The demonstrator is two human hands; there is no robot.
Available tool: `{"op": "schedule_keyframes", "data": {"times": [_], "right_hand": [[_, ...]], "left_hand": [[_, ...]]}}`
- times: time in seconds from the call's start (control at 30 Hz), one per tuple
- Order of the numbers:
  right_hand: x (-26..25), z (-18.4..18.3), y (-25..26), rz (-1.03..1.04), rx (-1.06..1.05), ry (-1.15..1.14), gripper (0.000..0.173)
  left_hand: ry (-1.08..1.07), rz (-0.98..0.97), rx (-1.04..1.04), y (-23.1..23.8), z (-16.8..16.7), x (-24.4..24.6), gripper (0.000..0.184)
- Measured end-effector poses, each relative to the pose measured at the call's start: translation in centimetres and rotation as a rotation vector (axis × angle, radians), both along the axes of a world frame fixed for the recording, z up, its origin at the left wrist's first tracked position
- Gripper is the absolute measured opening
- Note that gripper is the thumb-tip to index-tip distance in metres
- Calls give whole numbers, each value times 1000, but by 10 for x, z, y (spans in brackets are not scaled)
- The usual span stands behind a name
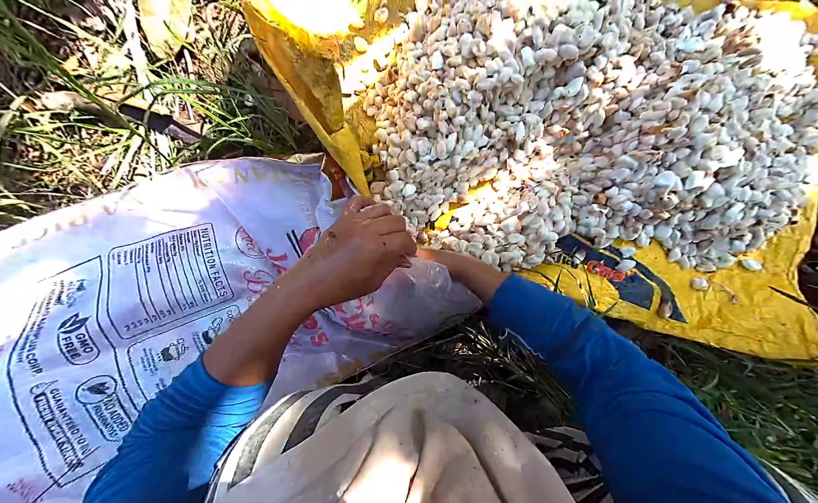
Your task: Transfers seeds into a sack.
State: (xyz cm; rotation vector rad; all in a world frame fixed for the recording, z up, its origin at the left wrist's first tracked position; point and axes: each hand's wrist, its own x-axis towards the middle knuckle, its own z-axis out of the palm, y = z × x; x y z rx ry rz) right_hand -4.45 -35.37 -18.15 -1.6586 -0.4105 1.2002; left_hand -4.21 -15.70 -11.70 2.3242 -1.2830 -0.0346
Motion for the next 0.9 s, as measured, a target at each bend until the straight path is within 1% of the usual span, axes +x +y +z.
{"op": "schedule_keyframes", "data": {"times": [0.03,0.07,0.1,0.17,0.2,0.23,0.27,0.3,0.33,0.37,0.43,0.5,0.57,0.6,0.63,0.7,0.73,0.77,0.8,0.83,0.87,0.9], "right_hand": [[18,-4,-8,-52,44,-71,26],[38,-6,-28,-117,37,-145,29],[58,-2,-60,-197,-46,-288,32],[92,10,-146,-424,-361,-620,38],[102,16,-192,-563,-545,-712,45],[107,17,-234,-700,-705,-738,55],[109,11,-269,-812,-826,-720,68],[107,-1,-293,-897,-887,-677,82],[105,-14,-303,-975,-883,-629,93],[102,-27,-302,-1048,-843,-593,97],[99,-42,-279,-1083,-682,-544,96],[95,-51,-241,-1002,-530,-530,81],[89,-64,-191,-933,-428,-539,68],[86,-70,-164,-933,-367,-521,67],[81,-73,-135,-917,-333,-498,71],[62,-73,-77,-801,-278,-490,76],[48,-70,-50,-730,-230,-461,75],[30,-61,-26,-647,-158,-393,70],[6,-50,-10,-580,-82,-327,61],[-26,-44,-5,-536,-15,-334,48],[-55,-57,-6,-564,155,-467,35],[-64,-25,-13,-422,75,-274,28]], "left_hand": [[5,7,-6,2,1,0,22],[12,14,-7,3,2,0,21],[19,20,-3,4,2,-1,21],[22,18,-3,6,0,0,22],[23,13,-8,5,-1,1,22],[26,6,-14,5,-2,3,22],[29,0,-14,4,-2,5,22],[39,-6,-18,3,-3,7,23],[50,-12,-21,1,-4,9,23],[60,-21,-25,0,-6,10,23],[74,-38,-39,-4,-9,13,24],[68,-56,-45,-10,-11,18,24],[52,-69,-43,-17,-11,18,24],[43,-72,-45,-20,-11,18,23],[36,-71,-45,-21,-10,18,23],[34,-59,-47,-18,-9,15,23],[27,-49,-44,-15,-7,13,24],[18,-41,-37,-12,-5,11,24],[13,-37,-30,-11,-4,8,23],[4,-32,-13,-10,-2,5,21],[-1,-32,6,-11,-1,3,21],[8,-38,30,-10,-1,0,21]]}}
